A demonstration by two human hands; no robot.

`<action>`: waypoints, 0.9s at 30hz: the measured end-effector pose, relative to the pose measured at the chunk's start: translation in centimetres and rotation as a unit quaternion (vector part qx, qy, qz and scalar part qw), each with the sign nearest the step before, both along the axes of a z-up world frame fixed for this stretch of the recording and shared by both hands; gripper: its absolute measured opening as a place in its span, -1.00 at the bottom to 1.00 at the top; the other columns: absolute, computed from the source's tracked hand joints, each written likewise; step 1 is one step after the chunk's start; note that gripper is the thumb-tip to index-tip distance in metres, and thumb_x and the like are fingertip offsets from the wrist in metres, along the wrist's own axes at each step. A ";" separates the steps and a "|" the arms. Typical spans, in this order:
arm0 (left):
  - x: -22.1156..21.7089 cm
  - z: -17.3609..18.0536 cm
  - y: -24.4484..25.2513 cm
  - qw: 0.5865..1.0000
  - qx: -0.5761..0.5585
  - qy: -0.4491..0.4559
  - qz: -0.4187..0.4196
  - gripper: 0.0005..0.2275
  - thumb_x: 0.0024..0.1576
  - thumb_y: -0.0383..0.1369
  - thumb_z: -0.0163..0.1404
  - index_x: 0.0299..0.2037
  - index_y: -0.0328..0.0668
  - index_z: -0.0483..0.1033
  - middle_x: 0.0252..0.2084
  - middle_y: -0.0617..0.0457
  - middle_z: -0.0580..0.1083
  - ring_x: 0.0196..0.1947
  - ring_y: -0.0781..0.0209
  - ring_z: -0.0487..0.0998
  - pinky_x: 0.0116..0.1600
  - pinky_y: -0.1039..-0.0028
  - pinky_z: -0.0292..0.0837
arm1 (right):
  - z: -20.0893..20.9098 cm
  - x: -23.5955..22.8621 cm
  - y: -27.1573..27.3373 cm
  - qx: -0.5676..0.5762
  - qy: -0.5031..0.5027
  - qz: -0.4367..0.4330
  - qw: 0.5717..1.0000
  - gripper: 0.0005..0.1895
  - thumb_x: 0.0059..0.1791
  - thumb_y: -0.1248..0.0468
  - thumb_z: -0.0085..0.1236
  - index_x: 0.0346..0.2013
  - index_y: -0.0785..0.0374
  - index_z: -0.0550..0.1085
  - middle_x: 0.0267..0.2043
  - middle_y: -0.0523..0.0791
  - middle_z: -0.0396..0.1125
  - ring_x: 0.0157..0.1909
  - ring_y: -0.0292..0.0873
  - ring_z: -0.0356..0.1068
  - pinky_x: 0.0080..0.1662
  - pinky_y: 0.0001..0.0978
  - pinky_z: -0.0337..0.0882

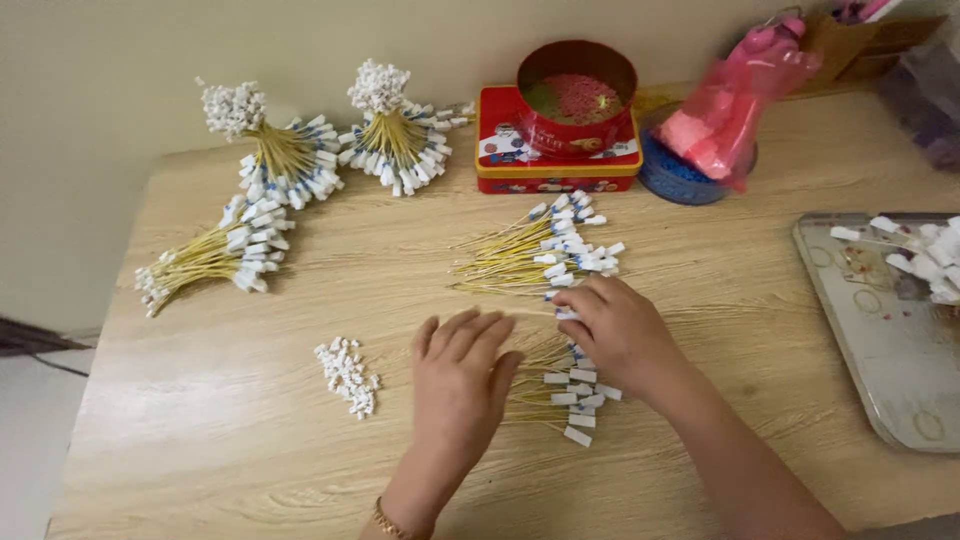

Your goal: Manually attach small white plastic housings onto the ends of wired components.

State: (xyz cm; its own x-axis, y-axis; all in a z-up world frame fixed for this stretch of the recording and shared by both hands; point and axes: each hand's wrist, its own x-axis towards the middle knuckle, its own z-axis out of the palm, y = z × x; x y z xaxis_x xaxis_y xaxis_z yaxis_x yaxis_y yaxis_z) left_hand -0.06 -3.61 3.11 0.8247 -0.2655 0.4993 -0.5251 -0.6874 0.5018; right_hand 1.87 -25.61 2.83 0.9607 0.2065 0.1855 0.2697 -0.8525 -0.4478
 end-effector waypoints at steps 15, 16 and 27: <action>1.0 0.6 0.9 0.940 -0.168 0.289 -0.073 -0.85 0.17 -0.35 0.11 -0.18 -0.22 0.66 -0.38 -0.02 0.59 -0.32 0.19 0.54 -0.21 0.39 0.48 | 2.8 -1.4 0.6 0.079 -0.205 0.179 0.959 -0.72 -0.14 0.35 0.37 -0.18 0.21 0.51 -0.20 -0.11 0.45 -0.13 -0.09 0.45 -0.08 -0.22 0.45; 1.1 0.5 1.3 0.940 -0.168 0.289 -0.073 -0.85 0.17 -0.35 0.11 -0.18 -0.22 0.66 -0.38 -0.02 0.59 -0.32 0.19 0.54 -0.21 0.39 0.48 | 2.8 -1.4 0.1 0.078 -0.205 0.179 0.959 -0.72 -0.14 0.35 0.37 -0.18 0.21 0.51 -0.20 -0.11 0.45 -0.13 -0.09 0.45 -0.08 -0.22 0.45; 0.9 -0.4 3.5 0.871 -0.234 0.430 0.034 -0.80 0.22 -0.32 0.05 -0.13 -0.27 0.68 -0.40 0.09 0.55 -0.43 0.38 0.44 -0.35 0.54 0.38 | 2.5 -0.3 -0.1 0.051 -0.167 0.142 0.974 -0.70 -0.13 0.16 0.31 -0.15 0.19 0.58 -0.07 -0.08 0.48 0.02 -0.05 0.41 0.07 -0.18 0.38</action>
State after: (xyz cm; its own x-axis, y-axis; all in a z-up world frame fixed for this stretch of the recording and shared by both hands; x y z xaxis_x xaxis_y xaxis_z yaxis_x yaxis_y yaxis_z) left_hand 0.87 -0.16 2.69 0.9532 -0.1344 -0.2708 0.2175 -0.3173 0.9230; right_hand 1.62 -25.68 5.34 0.7497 0.4196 0.5118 0.6336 -0.6784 -0.3719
